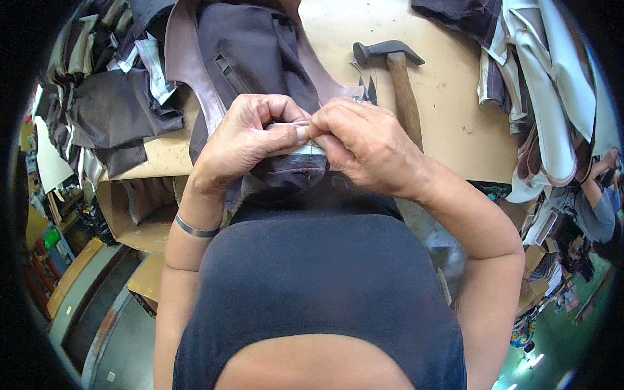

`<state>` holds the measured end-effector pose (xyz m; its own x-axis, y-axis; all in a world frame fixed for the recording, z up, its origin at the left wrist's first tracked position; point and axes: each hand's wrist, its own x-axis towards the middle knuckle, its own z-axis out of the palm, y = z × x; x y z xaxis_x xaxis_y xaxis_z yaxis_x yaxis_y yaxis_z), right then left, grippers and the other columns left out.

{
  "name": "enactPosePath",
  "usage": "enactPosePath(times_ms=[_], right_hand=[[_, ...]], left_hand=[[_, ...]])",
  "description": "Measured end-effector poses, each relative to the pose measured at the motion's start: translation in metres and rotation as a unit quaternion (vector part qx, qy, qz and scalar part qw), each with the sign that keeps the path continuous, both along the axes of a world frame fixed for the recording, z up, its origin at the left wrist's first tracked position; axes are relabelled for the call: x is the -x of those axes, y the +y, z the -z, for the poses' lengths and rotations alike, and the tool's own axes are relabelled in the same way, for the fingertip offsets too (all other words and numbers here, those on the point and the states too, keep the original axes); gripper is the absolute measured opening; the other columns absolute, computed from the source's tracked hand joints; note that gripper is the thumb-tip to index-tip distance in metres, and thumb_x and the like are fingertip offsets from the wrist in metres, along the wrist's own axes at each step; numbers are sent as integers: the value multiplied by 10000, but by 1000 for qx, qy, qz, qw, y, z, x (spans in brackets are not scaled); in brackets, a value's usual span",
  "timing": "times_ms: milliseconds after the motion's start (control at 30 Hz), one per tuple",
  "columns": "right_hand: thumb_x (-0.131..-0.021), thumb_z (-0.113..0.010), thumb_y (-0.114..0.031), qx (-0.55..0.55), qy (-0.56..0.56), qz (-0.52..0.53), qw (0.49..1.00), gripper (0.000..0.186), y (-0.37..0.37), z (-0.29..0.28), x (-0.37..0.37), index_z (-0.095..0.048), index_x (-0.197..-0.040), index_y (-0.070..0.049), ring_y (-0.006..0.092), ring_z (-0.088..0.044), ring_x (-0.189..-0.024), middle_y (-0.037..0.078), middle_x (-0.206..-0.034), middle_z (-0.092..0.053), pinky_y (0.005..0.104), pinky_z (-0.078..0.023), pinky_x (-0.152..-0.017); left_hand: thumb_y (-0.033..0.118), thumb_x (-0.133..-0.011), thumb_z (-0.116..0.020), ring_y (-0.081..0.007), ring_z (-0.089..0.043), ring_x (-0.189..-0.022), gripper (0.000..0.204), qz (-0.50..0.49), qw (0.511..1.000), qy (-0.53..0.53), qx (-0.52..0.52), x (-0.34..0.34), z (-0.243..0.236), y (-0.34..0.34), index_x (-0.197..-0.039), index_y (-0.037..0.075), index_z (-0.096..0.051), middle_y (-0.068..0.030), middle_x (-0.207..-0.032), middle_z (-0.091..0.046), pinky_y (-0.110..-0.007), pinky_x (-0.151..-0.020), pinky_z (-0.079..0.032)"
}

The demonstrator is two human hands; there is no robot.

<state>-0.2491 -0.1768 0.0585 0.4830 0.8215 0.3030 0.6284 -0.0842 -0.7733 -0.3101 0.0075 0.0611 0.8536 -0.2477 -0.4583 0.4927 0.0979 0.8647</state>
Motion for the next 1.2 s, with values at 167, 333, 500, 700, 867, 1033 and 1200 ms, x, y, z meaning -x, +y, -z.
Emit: enactPosePath(times_ms=[167,333,500,700,867,1033,1200], right_hand=[[-699,-602,31,-32,-80,11,996,177,-3,-5,3,-578,-873,13,251,-588,-683,117,-806,-590,319,-484,-623],[-653,-588,-60,-24,-259,-31,965,240,-6,-4,-2,-585,-869,45,208,-573,-650,105,-765,-568,299,-482,-609],[-638,-586,-56,-8,-359,-44,932,244,0,-9,-3,-579,-860,44,198,-557,-638,95,-734,-547,309,-473,-595],[-694,-574,10,-17,-145,6,989,132,7,1,-6,-555,-822,33,212,-563,-612,97,-728,-555,321,-471,-599],[-776,-570,-41,59,27,154,986,54,-4,-1,-25,-576,-815,-4,190,-582,-624,100,-692,-577,310,-472,-585],[-792,-520,-57,134,181,-59,972,84,-33,-19,-23,-572,-769,5,199,-573,-602,102,-643,-564,316,-454,-568],[-762,-499,29,81,194,15,978,71,-35,-26,1,-565,-789,20,230,-573,-645,100,-719,-567,320,-462,-588]], left_hand=[[84,-794,-639,-21,-513,-662,125,-15,1000,4,17,0,1,1,-838,-32,-625,-5,-756,-605,-147,-588,-422],[69,-799,-627,-30,-524,-676,120,9,1000,16,2,-2,-3,2,-851,-40,-623,-23,-779,-617,-154,-606,-434],[69,-802,-621,-30,-520,-678,127,0,1000,15,-8,-1,-2,2,-855,-46,-620,-22,-781,-616,-157,-612,-436],[79,-799,-627,-39,-531,-686,133,28,999,-13,-13,-2,-5,3,-858,-41,-631,-37,-799,-625,-158,-621,-438],[70,-773,-645,-74,-560,-748,152,17,1000,-20,-8,3,-8,-5,-856,-57,-636,-77,-842,-641,-209,-694,-467],[54,-780,-630,-86,-558,-757,152,-4,999,-45,-8,3,-10,3,-859,-76,-628,-97,-898,-634,-210,-693,-461],[47,-787,-622,-80,-547,-765,133,15,998,-62,-30,1,-13,-1,-852,-69,-626,-91,-901,-625,-195,-682,-450]])
